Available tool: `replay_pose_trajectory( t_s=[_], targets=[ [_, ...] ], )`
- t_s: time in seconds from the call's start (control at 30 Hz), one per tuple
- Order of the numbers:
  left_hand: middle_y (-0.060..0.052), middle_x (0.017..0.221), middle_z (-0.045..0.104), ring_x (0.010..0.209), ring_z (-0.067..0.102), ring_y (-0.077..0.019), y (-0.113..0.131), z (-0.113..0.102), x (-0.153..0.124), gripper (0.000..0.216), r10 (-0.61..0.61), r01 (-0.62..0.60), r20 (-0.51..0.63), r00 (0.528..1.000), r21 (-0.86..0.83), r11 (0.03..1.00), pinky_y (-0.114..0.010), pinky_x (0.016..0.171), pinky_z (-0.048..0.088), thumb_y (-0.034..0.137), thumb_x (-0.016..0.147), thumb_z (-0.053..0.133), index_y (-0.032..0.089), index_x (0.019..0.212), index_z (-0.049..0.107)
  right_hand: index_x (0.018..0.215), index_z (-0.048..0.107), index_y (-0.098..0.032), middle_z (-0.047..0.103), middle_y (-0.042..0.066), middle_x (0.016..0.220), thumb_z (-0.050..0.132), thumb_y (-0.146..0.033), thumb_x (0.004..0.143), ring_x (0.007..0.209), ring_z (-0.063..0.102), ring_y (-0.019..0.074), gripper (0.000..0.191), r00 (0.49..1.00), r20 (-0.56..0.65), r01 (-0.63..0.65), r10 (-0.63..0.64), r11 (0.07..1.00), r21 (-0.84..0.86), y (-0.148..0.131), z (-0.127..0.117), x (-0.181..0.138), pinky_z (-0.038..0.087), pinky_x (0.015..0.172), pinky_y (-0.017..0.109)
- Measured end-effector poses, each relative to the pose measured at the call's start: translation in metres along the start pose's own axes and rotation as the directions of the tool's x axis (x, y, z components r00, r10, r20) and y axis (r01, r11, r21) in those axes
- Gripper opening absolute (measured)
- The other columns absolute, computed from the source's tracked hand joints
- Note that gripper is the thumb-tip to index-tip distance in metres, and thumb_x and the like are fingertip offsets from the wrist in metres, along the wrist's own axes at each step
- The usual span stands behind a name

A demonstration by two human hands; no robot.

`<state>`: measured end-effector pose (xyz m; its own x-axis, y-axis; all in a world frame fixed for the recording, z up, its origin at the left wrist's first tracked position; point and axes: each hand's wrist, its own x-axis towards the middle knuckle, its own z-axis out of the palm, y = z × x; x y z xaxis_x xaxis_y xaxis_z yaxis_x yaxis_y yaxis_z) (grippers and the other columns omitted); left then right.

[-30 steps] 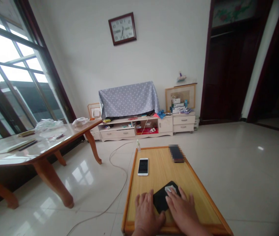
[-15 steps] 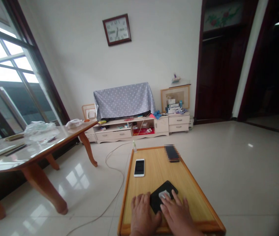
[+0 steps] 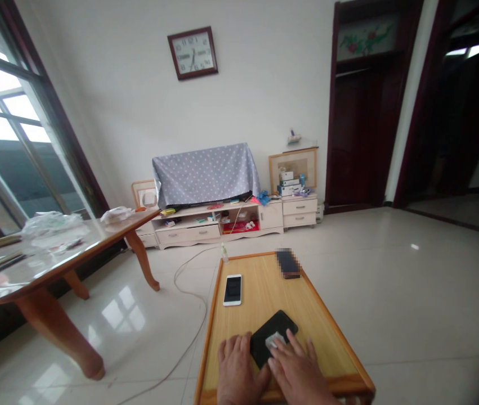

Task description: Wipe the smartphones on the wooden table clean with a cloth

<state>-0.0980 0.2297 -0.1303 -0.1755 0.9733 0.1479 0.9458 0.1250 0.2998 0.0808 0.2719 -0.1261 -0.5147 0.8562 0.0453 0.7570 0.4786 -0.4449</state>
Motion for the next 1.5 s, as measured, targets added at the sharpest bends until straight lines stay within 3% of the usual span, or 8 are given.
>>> replay_pose_trajectory(
  t_s=[0.13, 0.3, 0.37, 0.57, 0.8, 1.03, 1.23, 1.5],
  targets=[
    [-0.01, 0.132, 0.061, 0.128, 0.047, -0.0289, 0.001, 0.001, 0.0, 0.064, -0.015, 0.015, -0.002, 1.0, 0.021, 1.0, -0.043, 0.117, 0.015, 0.051, 0.078, 0.058, 0.022, 0.135, 0.055, 0.133, 0.061, -0.041, 0.053, -0.001, 0.146, 0.027, -0.051, 0.101, 0.146, 0.029, 0.0371, 0.047, 0.996, 0.059, 0.061, -0.063, 0.997, 0.043, -0.006, 0.0, -0.003, 0.005, 0.113, 0.074],
    [-0.01, 0.133, 0.061, 0.128, 0.047, -0.0299, 0.005, -0.004, -0.001, 0.068, -0.016, 0.016, -0.001, 1.0, 0.005, 1.0, -0.044, 0.116, 0.014, 0.051, 0.074, 0.061, 0.023, 0.135, 0.054, 0.137, 0.059, -0.035, 0.053, 0.001, 0.147, 0.027, -0.056, 0.1, 0.146, 0.027, 0.0398, 0.053, 0.977, -0.099, -0.194, 0.188, 0.979, -0.055, 0.026, -0.012, 0.007, 0.005, 0.113, 0.076],
    [-0.01, 0.133, 0.061, 0.128, 0.047, -0.0295, 0.004, -0.004, -0.001, 0.067, -0.007, 0.007, -0.005, 1.0, -0.002, 1.0, -0.043, 0.116, 0.015, 0.051, 0.074, 0.06, 0.023, 0.135, 0.054, 0.137, 0.059, -0.032, 0.052, 0.004, 0.147, 0.028, -0.057, 0.099, 0.146, 0.026, 0.0406, 0.056, 0.969, -0.131, -0.218, 0.208, 0.973, -0.07, 0.027, -0.01, 0.006, 0.008, 0.113, 0.075],
    [-0.01, 0.132, 0.062, 0.127, 0.048, -0.0292, 0.0, 0.001, 0.0, 0.064, -0.001, 0.0, -0.018, 1.0, -0.014, 1.0, -0.044, 0.116, 0.016, 0.051, 0.076, 0.059, 0.023, 0.133, 0.056, 0.133, 0.06, -0.043, 0.055, 0.0, 0.145, 0.029, -0.063, 0.098, 0.144, 0.033, 0.0389, 0.051, 0.998, 0.028, 0.053, -0.053, 0.998, 0.022, 0.003, 0.004, -0.008, 0.016, 0.112, 0.075],
    [-0.009, 0.132, 0.062, 0.128, 0.047, -0.0302, 0.006, -0.005, -0.001, 0.064, -0.016, 0.016, -0.005, 1.0, -0.018, 1.0, -0.045, 0.116, 0.015, 0.048, 0.074, 0.06, 0.024, 0.132, 0.056, 0.134, 0.062, -0.037, 0.055, 0.002, 0.145, 0.025, -0.059, 0.099, 0.146, 0.029, 0.0386, 0.055, 0.969, -0.107, -0.229, 0.221, 0.971, -0.074, 0.03, -0.015, 0.008, 0.012, 0.113, 0.074],
    [-0.009, 0.133, 0.061, 0.128, 0.047, -0.029, 0.001, 0.004, -0.001, 0.064, -0.017, 0.017, -0.022, 1.0, 0.011, 1.0, -0.044, 0.117, 0.014, 0.053, 0.077, 0.058, 0.023, 0.133, 0.055, 0.132, 0.062, -0.042, 0.057, -0.001, 0.143, 0.026, -0.059, 0.1, 0.143, 0.035, 0.0355, 0.05, 0.999, 0.013, 0.043, -0.044, 0.999, 0.027, 0.0, 0.002, -0.007, 0.011, 0.115, 0.069],
    [-0.009, 0.129, 0.062, 0.127, 0.047, -0.0287, 0.004, 0.002, -0.001, 0.064, -0.021, 0.02, -0.056, 0.998, -0.007, 1.0, -0.043, 0.117, 0.013, 0.05, 0.073, 0.061, 0.022, 0.131, 0.056, 0.133, 0.063, -0.034, 0.055, 0.003, 0.145, 0.025, -0.055, 0.101, 0.146, 0.028, 0.0383, 0.054, 0.976, -0.08, -0.204, 0.2, 0.978, -0.04, 0.021, -0.013, 0.01, 0.006, 0.114, 0.073],
    [-0.01, 0.13, 0.062, 0.127, 0.047, -0.0288, 0.0, 0.005, 0.0, 0.06, 0.014, -0.015, -0.042, 0.999, -0.031, 0.999, -0.044, 0.116, 0.015, 0.044, 0.077, 0.058, 0.021, 0.132, 0.054, 0.132, 0.062, -0.038, 0.054, 0.0, 0.146, 0.023, -0.054, 0.102, 0.147, 0.028, 0.0335, 0.052, 0.996, 0.073, 0.047, -0.05, 0.998, 0.046, -0.003, 0.002, 0.0, 0.005, 0.117, 0.066]
  ],
)
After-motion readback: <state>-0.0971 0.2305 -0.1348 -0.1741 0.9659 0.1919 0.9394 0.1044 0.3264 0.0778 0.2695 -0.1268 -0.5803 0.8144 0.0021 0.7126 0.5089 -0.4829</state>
